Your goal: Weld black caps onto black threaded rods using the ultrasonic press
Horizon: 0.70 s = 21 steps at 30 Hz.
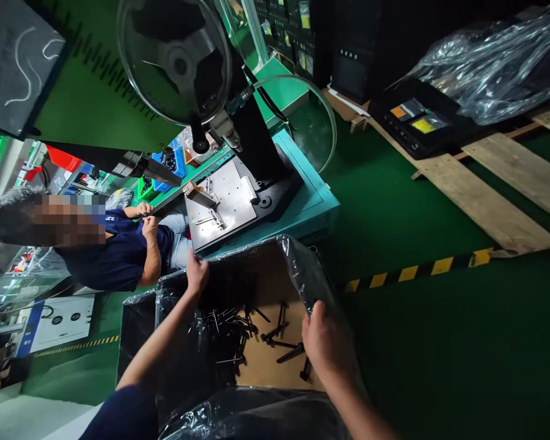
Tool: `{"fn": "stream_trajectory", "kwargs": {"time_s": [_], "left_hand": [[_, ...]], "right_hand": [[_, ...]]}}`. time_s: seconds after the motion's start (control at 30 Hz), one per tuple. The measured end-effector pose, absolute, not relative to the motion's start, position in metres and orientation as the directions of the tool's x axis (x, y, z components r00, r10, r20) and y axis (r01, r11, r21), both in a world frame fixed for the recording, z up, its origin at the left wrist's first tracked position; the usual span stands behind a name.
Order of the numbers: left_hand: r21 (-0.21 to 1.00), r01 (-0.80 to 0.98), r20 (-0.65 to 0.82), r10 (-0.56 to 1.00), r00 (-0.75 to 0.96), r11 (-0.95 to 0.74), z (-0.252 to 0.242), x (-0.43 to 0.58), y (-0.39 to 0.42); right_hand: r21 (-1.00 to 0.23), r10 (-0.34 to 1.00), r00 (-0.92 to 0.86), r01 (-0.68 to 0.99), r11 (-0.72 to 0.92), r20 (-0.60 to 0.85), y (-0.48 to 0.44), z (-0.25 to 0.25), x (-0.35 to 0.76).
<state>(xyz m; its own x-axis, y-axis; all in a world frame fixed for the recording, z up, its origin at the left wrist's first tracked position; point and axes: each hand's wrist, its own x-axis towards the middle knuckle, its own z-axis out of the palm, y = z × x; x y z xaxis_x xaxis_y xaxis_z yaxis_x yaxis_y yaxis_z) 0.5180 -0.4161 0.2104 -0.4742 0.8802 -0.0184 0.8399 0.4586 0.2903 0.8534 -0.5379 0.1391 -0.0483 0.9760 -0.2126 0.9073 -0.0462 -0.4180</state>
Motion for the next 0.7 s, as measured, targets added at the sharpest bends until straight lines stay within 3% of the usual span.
{"fn": "stream_trajectory", "kwargs": {"time_s": [0.17, 0.33, 0.47, 0.7], "left_hand": [[0.285, 0.725, -0.069, 0.767, -0.637, 0.627, 0.198, 0.52, -0.64], [0.297, 0.835, -0.176, 0.886, -0.429, 0.463, 0.184, 0.584, -0.808], [0.244, 0.908, -0.256, 0.926, -0.278, 0.34, 0.173, 0.634, -0.843], [0.091, 0.979, -0.11, 0.979, -0.173, 0.183, 0.166, 0.635, -0.833]], "right_hand": [[-0.378, 0.935, -0.014, 0.917, -0.129, -0.353, -0.533, 0.151, 0.85], [-0.397, 0.909, -0.02, 0.903, -0.162, -0.417, -0.529, 0.162, 0.847], [-0.422, 0.861, 0.031, 0.862, -0.28, -0.507, -0.529, 0.168, 0.843], [-0.451, 0.848, 0.049, 0.83, -0.328, -0.528, -0.527, 0.187, 0.839]]}}
